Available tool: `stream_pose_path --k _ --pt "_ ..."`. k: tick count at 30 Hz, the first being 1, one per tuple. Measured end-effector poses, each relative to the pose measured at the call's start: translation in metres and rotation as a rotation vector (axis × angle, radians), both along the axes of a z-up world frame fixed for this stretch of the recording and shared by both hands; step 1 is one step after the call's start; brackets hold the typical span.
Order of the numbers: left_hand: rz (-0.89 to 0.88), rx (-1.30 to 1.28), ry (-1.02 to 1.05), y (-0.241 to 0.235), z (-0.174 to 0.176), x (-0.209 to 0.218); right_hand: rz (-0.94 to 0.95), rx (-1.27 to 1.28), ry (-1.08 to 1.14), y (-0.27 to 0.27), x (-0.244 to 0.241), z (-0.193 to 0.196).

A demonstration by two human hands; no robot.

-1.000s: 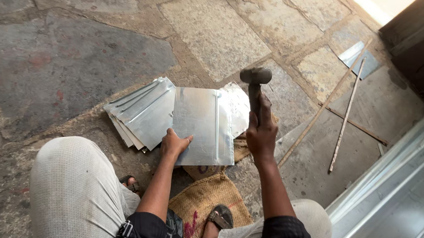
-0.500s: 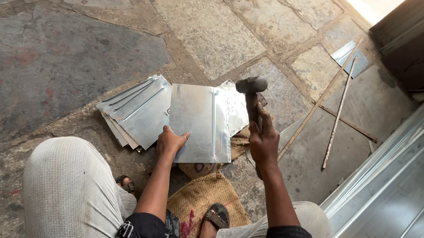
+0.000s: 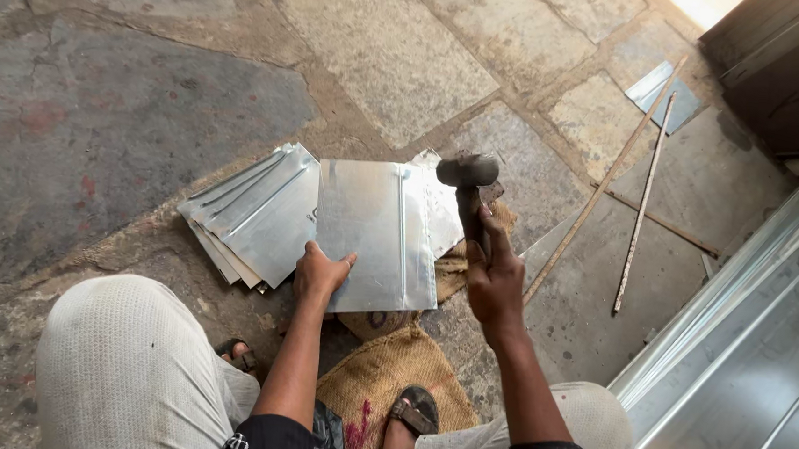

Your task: The person uses a hammer to flatten and shape metal sheets by striking them repeatedly.

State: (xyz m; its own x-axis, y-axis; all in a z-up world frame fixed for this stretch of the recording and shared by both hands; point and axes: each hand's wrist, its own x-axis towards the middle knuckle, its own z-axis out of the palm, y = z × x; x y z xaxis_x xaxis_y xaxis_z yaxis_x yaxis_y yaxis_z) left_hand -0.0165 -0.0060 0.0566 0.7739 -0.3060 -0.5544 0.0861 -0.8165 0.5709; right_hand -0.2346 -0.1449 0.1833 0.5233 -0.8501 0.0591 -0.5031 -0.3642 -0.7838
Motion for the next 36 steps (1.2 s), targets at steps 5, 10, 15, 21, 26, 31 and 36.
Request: stream_pose_path --k 5,10,15,21,26,31,36 --pt "0.008 0.021 0.004 -0.002 0.004 0.0 0.106 0.045 0.009 -0.002 0.009 -0.049" --pt "0.039 -0.027 -0.106 -0.015 -0.001 0.004 -0.044 0.288 -0.046 0.007 0.005 0.007" --pt "0.02 -0.034 -0.081 -0.037 -0.006 0.02 0.001 -0.047 -0.105 0.013 0.005 0.037" --pt "0.0 -0.039 -0.144 -0.038 -0.009 0.024 0.39 -0.621 -0.223 -0.005 0.017 -0.044" --pt "-0.004 -0.038 -0.123 -0.039 -0.005 0.024 -0.007 0.141 0.013 -0.007 0.023 -0.019" --pt "0.01 -0.046 -0.12 -0.036 -0.008 0.025 -0.03 -0.028 -0.009 0.002 0.015 -0.008" --pt "0.034 -0.05 -0.145 -0.041 -0.007 0.023 0.025 0.228 0.176 -0.01 0.032 -0.031"
